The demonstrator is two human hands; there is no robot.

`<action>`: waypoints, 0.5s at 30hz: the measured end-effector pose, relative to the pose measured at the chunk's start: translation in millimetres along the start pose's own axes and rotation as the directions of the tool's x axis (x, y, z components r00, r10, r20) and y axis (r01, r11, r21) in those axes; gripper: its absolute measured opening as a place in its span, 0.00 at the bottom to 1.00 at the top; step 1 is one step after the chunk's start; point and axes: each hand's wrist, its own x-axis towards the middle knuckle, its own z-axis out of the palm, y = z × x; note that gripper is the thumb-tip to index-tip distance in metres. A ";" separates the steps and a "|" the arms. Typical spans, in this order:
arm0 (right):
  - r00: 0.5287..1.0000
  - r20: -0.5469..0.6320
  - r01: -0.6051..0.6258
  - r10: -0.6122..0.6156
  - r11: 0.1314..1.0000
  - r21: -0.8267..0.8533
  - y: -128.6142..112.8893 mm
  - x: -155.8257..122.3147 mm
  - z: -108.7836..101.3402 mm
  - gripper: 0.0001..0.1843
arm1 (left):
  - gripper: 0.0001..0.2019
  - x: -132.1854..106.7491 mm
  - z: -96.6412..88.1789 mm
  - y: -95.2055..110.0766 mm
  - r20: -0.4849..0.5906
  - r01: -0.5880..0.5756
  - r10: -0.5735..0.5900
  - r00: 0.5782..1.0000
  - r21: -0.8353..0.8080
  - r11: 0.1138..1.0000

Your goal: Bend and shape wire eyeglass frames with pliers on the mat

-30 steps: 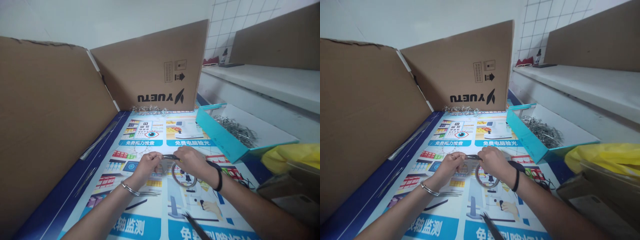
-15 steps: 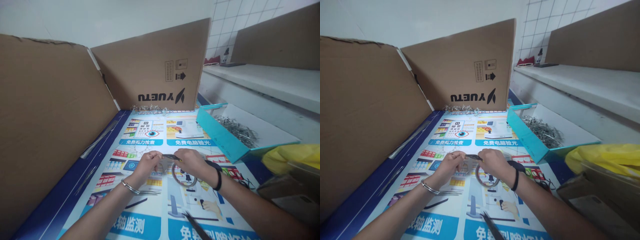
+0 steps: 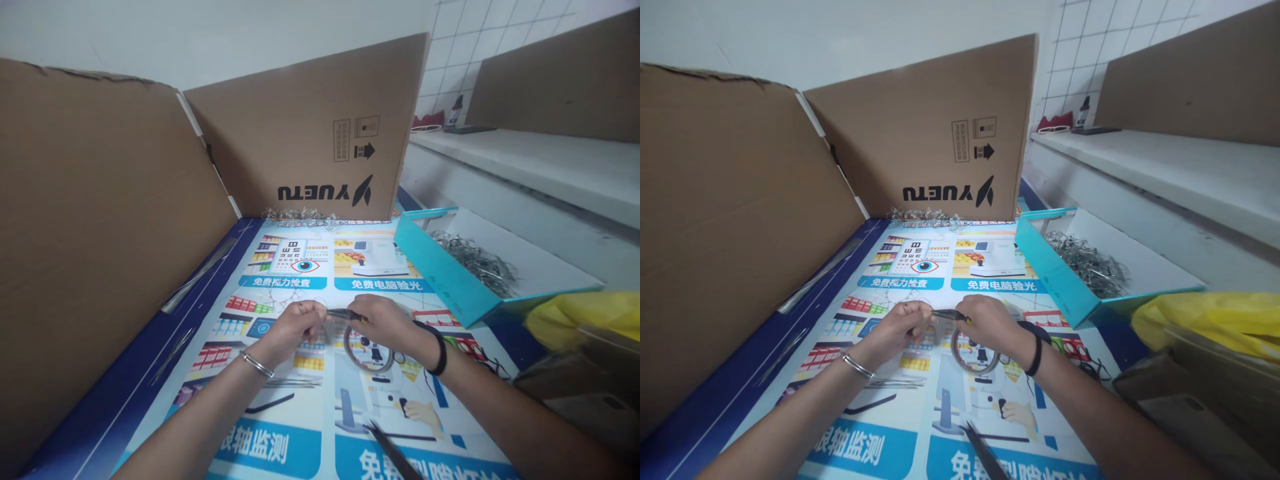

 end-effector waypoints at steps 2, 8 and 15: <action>1.000 0.010 0.001 -0.001 1.000 -0.001 -0.4 0.0 0.3 0.08 | 0.10 0.6 -1.8 -1.2 0.012 -0.002 0.002 1.000 -0.002 1.000; 1.000 0.022 0.004 -0.003 1.000 -0.020 0.7 -0.2 1.2 0.12 | 0.09 4.0 -2.7 -6.3 0.011 -0.030 0.030 1.000 0.040 0.999; 0.999 -0.038 -0.032 0.030 0.998 -0.055 4.6 -2.0 -5.5 0.14 | 0.08 2.9 3.9 -4.8 -0.053 -0.014 0.023 0.998 0.154 0.988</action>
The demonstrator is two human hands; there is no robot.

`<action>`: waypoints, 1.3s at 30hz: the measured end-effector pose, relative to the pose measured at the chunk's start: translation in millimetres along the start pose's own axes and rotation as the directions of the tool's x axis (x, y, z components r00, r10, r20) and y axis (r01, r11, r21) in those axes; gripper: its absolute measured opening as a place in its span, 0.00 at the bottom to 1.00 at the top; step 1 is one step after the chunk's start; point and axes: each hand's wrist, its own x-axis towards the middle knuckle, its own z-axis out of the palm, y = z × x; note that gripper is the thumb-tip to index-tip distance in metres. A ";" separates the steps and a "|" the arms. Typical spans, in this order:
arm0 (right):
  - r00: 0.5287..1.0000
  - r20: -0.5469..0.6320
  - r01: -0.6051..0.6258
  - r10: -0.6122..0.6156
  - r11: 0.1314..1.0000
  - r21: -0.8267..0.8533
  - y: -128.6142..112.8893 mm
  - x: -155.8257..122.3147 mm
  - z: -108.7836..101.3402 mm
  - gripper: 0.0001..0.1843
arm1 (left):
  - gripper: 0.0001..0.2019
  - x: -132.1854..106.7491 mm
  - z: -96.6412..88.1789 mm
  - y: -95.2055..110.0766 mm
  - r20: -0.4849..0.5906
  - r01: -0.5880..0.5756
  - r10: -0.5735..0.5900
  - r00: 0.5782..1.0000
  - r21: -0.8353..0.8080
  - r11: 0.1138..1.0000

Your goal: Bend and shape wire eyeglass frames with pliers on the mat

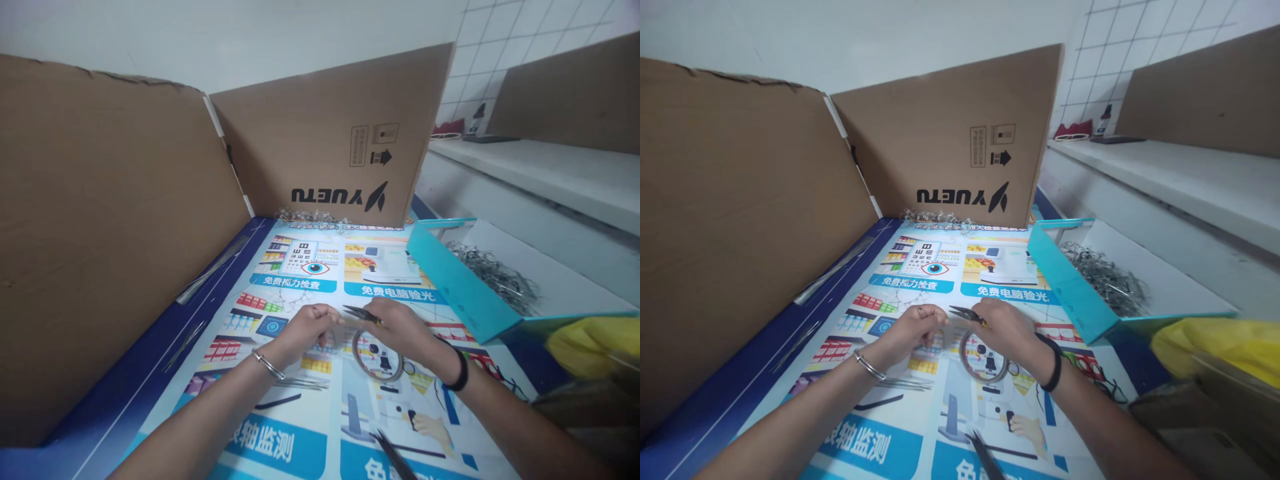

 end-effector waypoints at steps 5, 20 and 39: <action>0.991 -0.040 -0.126 0.124 0.990 -0.058 25.6 -3.6 -3.7 0.15 | 0.08 -3.3 5.5 2.5 -0.045 -0.024 0.029 0.999 0.094 0.995; 0.989 -0.150 -0.077 0.011 0.896 -0.438 55.0 -4.5 16.3 0.15 | 0.08 -5.9 13.3 -8.3 -0.026 -0.071 0.074 0.997 0.095 0.993; 0.882 -0.431 0.099 -0.192 0.969 -0.228 35.8 -5.1 5.4 0.18 | 0.09 -9.2 15.5 -9.6 -0.063 -0.161 0.167 0.984 0.090 0.983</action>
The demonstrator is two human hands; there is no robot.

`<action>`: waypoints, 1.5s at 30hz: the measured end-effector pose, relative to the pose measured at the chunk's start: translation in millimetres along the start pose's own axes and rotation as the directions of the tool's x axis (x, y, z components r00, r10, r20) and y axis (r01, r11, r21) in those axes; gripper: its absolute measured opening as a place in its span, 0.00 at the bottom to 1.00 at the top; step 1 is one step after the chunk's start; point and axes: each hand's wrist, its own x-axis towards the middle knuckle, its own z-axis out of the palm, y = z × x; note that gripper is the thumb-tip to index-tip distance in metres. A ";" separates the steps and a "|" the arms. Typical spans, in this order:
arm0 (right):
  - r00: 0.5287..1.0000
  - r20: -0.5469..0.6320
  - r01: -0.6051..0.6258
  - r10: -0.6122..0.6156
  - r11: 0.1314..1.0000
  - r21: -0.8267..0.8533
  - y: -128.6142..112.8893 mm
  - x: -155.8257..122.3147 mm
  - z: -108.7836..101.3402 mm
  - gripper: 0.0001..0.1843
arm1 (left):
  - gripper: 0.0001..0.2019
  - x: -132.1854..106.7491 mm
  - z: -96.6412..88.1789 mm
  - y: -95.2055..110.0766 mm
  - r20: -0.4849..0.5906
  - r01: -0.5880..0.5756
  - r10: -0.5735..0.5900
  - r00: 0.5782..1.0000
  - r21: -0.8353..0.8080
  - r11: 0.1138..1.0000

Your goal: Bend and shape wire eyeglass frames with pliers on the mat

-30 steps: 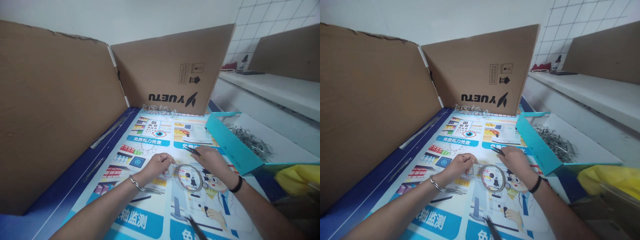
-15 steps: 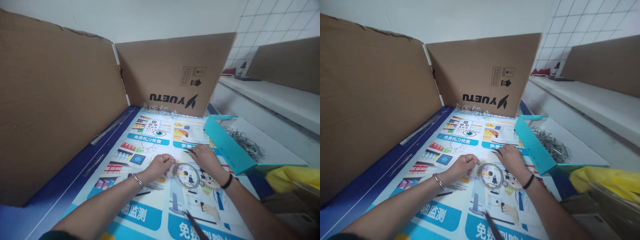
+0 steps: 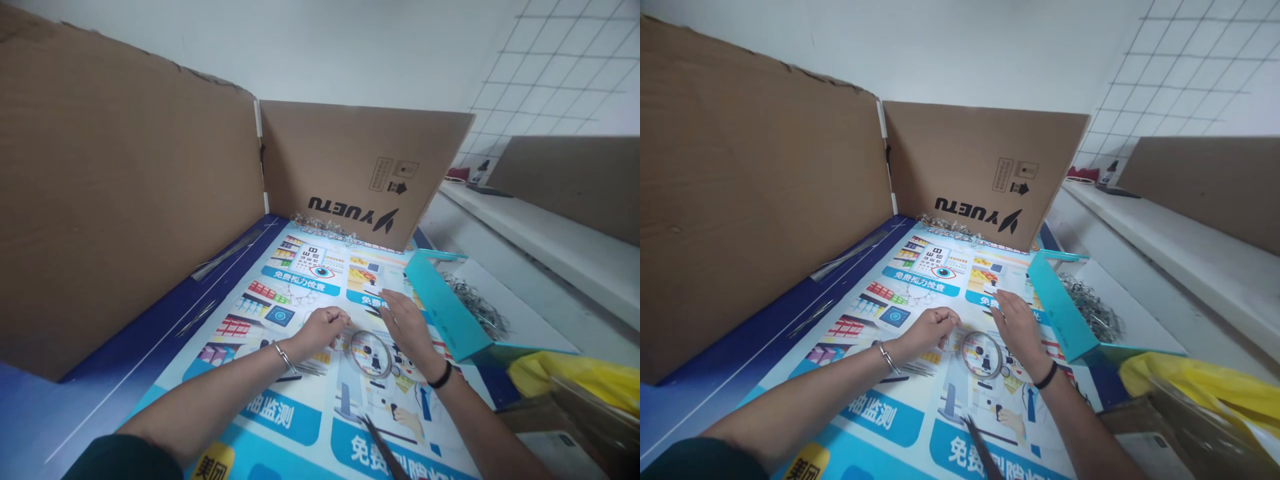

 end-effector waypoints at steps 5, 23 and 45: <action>1.000 0.014 -0.027 0.026 0.999 0.040 -3.5 0.7 -3.4 0.18 | 0.09 2.6 -2.1 -2.3 -0.009 0.029 -0.030 1.000 -0.026 0.999; 0.995 0.082 -0.068 0.060 0.993 0.096 8.2 -6.7 11.8 0.18 | 0.11 30.3 -16.6 -8.0 -0.134 -0.098 0.141 0.981 0.284 0.954; 0.946 0.267 -0.150 0.182 0.979 -0.138 32.2 -4.8 -2.8 0.17 | 0.08 14.2 -35.7 1.9 0.021 -0.115 0.185 0.982 0.851 0.512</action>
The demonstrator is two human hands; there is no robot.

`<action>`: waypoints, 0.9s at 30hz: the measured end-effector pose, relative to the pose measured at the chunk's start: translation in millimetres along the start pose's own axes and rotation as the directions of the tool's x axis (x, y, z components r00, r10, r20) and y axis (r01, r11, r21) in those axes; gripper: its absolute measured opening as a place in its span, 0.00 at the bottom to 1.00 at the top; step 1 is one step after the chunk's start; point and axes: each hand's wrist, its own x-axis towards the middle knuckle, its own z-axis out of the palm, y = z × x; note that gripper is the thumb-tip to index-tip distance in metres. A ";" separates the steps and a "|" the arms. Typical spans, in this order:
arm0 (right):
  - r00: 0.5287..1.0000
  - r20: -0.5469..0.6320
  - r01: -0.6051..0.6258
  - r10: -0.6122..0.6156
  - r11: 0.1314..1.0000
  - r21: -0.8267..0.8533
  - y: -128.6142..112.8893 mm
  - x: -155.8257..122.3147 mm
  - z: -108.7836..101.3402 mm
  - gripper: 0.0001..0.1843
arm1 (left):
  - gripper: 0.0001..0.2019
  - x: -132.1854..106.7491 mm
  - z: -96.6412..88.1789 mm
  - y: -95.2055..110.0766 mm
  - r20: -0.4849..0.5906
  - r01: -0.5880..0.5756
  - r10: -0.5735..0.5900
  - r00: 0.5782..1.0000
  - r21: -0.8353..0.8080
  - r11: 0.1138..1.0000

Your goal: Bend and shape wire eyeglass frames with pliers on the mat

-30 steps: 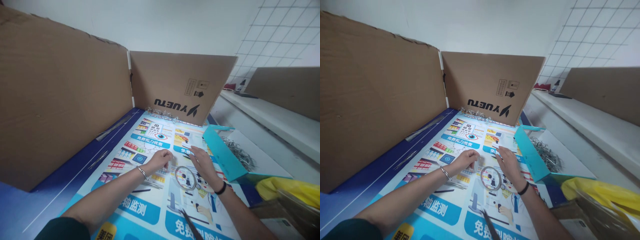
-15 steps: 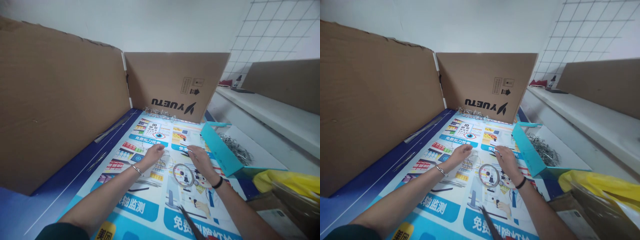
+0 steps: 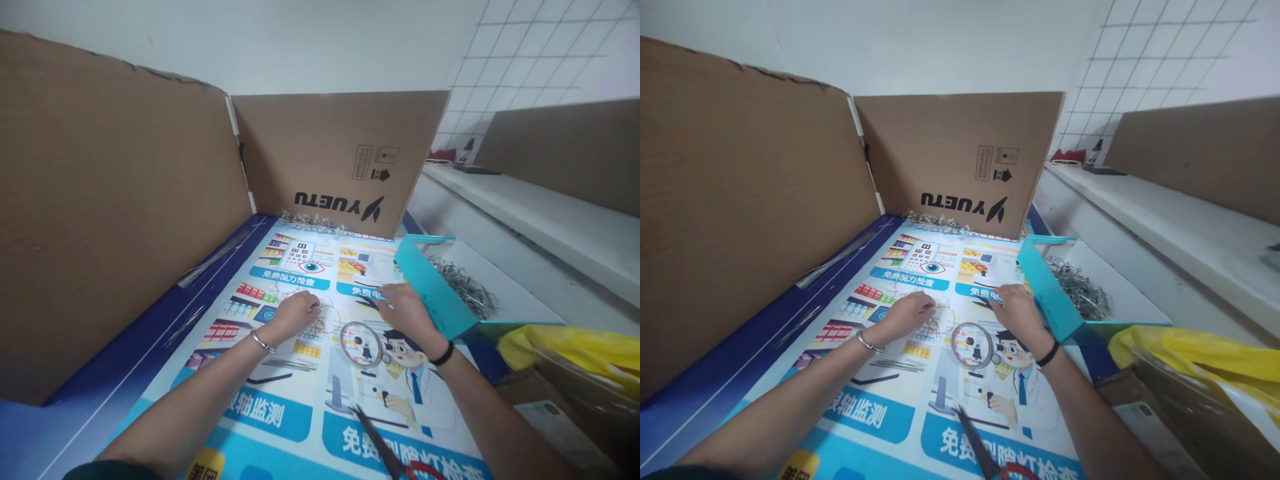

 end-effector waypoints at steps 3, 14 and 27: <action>0.987 0.152 0.049 -0.043 0.998 -0.031 0.3 -3.0 -10.1 0.18 | 0.07 0.2 1.5 0.5 0.022 0.034 -0.035 0.999 0.050 0.998; 0.960 0.277 0.093 -0.037 0.977 -0.192 -15.4 -3.5 -10.8 0.13 | 0.09 4.7 12.3 3.7 0.018 0.011 -0.016 1.000 0.226 0.974; 0.971 0.233 -0.011 0.061 0.978 -0.210 -23.5 -2.9 -7.8 0.11 | 0.05 4.5 5.4 4.9 0.002 0.122 -0.128 0.992 -0.325 0.938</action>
